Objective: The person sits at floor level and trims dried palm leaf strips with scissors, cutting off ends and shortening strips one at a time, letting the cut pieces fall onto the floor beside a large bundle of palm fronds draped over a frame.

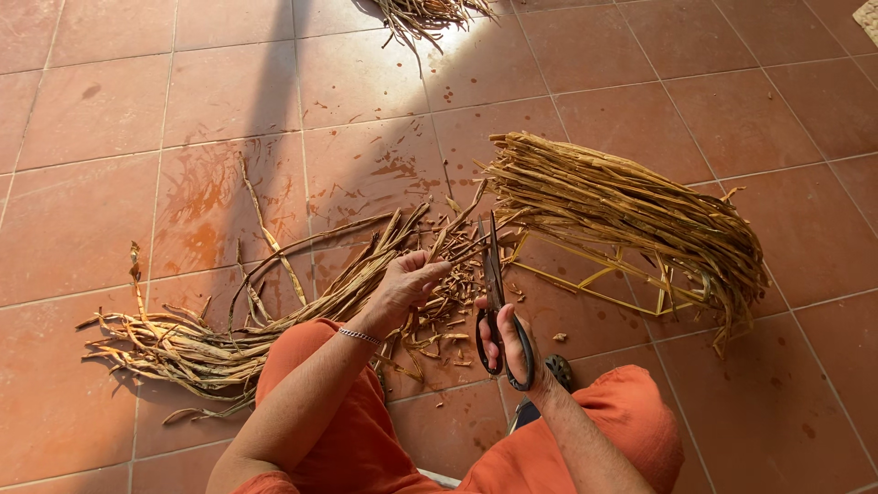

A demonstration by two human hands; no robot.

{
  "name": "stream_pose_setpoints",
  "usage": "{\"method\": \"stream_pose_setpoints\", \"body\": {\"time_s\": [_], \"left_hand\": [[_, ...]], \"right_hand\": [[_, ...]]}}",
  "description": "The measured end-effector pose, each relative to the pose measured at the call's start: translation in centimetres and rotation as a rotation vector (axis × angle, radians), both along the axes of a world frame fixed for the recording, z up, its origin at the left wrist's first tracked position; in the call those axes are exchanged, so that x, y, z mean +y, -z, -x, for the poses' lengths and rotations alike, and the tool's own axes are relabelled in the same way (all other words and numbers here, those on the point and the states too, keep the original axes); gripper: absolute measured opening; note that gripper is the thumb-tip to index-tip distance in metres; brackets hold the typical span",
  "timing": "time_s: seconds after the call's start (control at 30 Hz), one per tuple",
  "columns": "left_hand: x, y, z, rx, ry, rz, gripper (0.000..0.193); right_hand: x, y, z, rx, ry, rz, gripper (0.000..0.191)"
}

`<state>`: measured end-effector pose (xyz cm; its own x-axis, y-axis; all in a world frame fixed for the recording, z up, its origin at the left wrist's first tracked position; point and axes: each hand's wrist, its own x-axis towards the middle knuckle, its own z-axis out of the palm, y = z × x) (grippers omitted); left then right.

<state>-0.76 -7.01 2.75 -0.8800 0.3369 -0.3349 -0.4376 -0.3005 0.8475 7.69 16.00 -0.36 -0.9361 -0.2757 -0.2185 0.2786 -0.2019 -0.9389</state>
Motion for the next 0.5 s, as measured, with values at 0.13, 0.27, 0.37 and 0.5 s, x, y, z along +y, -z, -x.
{"method": "stream_pose_setpoints", "body": {"time_s": [0.13,0.27,0.37,0.5], "left_hand": [[-0.1,-0.5,-0.3,-0.036,0.047,-0.028,0.024],[-0.2,-0.2,-0.4,-0.086,0.058,-0.089,0.023],[-0.2,0.3,-0.1,-0.099,0.047,-0.134,0.022],[-0.4,1.1,0.2,-0.074,-0.019,-0.178,0.022]], "right_hand": [[-0.7,0.3,0.0,-0.067,0.046,-0.050,0.076],[-1.2,0.4,-0.3,-0.009,0.061,-0.257,0.075],[-1.2,0.1,-0.2,0.084,0.049,-0.338,0.077],[-1.1,-0.3,-0.4,0.138,0.022,-0.310,0.080]]}}
